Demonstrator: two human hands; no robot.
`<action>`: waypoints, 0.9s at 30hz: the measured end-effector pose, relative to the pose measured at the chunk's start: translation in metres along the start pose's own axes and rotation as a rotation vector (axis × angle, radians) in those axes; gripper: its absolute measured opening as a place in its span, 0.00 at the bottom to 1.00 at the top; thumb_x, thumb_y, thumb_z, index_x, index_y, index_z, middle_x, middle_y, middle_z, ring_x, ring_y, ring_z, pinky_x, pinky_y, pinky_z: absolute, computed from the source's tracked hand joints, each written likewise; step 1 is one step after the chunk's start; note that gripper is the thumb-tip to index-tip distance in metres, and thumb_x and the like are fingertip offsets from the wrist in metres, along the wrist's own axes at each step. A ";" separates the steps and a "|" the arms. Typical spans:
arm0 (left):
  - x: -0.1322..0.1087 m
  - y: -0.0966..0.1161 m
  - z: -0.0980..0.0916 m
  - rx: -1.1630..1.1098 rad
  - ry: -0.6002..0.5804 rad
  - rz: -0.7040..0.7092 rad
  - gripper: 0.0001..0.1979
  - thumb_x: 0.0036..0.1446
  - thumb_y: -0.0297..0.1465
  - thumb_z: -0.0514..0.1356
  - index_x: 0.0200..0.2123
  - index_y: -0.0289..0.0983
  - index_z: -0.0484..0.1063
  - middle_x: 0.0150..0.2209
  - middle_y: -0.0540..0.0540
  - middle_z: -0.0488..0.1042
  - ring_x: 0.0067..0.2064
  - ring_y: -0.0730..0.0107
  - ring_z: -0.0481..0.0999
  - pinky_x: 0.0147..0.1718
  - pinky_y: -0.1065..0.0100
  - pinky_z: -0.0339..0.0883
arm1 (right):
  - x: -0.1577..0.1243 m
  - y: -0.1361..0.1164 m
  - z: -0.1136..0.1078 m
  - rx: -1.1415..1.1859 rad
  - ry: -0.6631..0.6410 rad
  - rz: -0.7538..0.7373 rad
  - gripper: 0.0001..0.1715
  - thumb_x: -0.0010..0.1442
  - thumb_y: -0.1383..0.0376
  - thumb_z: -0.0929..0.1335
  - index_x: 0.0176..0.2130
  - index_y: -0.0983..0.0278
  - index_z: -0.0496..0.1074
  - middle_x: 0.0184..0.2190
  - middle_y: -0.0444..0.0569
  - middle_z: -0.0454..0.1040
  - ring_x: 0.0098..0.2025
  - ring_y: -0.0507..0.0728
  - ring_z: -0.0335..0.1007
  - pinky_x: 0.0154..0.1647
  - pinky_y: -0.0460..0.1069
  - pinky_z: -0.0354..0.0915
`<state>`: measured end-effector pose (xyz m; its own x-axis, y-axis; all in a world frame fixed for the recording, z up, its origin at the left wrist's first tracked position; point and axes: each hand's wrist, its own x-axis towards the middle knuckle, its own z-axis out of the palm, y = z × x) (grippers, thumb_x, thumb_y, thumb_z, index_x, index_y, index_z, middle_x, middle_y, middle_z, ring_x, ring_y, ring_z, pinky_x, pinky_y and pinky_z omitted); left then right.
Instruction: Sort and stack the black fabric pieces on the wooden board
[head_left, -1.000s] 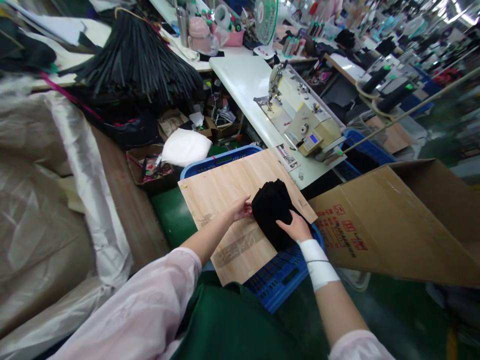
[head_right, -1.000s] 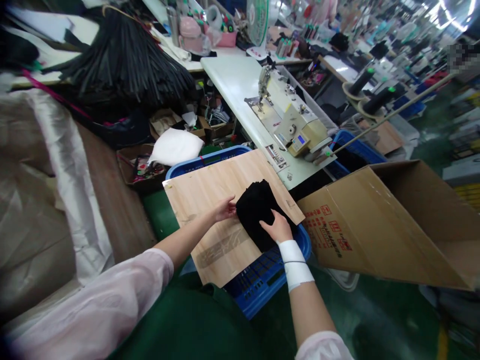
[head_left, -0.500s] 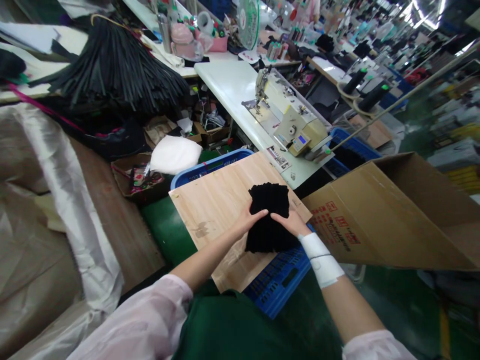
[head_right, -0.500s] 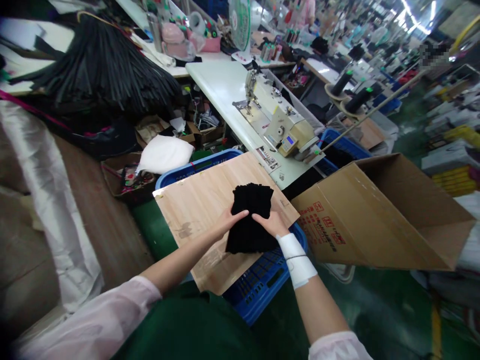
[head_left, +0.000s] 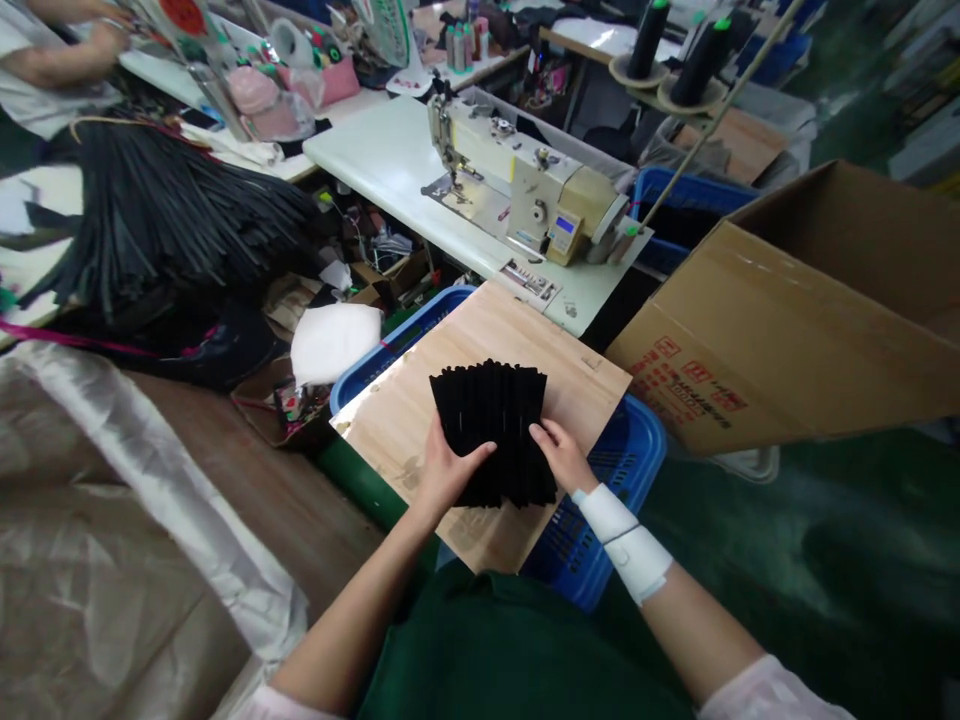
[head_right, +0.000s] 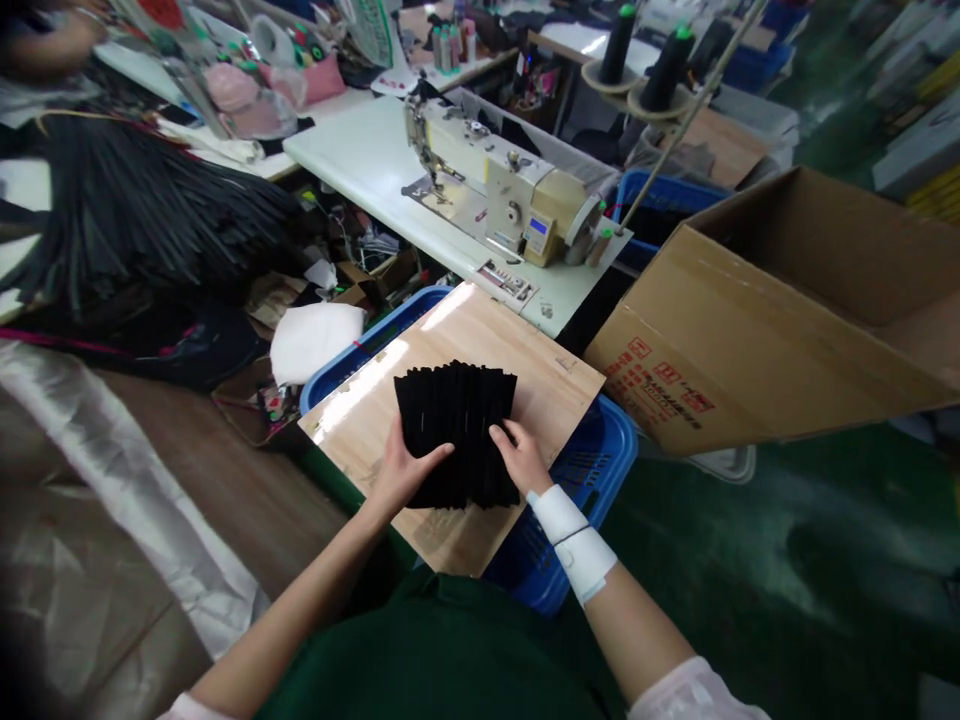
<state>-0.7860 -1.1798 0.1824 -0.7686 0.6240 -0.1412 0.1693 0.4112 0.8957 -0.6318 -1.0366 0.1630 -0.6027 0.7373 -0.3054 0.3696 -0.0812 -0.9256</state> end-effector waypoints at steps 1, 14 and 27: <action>0.003 0.003 0.000 0.056 0.010 0.006 0.50 0.45 0.44 0.70 0.66 0.37 0.50 0.61 0.35 0.64 0.63 0.50 0.64 0.62 0.50 0.59 | 0.003 0.000 -0.001 0.004 0.016 -0.004 0.27 0.58 0.47 0.66 0.47 0.64 0.74 0.49 0.54 0.77 0.53 0.63 0.71 0.59 0.59 0.63; 0.011 0.016 0.011 0.433 -0.048 -0.079 0.57 0.47 0.50 0.66 0.70 0.33 0.39 0.67 0.27 0.47 0.68 0.40 0.52 0.63 0.46 0.54 | 0.009 0.012 0.004 0.023 0.099 -0.023 0.15 0.56 0.56 0.64 0.39 0.63 0.70 0.38 0.51 0.76 0.43 0.59 0.73 0.51 0.57 0.67; 0.012 0.012 0.019 0.487 -0.052 -0.024 0.57 0.44 0.47 0.69 0.69 0.35 0.42 0.70 0.28 0.36 0.70 0.39 0.43 0.64 0.45 0.50 | 0.006 0.021 0.016 0.029 0.142 -0.015 0.19 0.55 0.56 0.67 0.45 0.62 0.68 0.43 0.54 0.76 0.45 0.60 0.74 0.49 0.57 0.68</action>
<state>-0.7816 -1.1554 0.1834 -0.7457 0.6381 -0.1916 0.4303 0.6808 0.5927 -0.6390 -1.0449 0.1384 -0.5006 0.8261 -0.2589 0.3398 -0.0876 -0.9364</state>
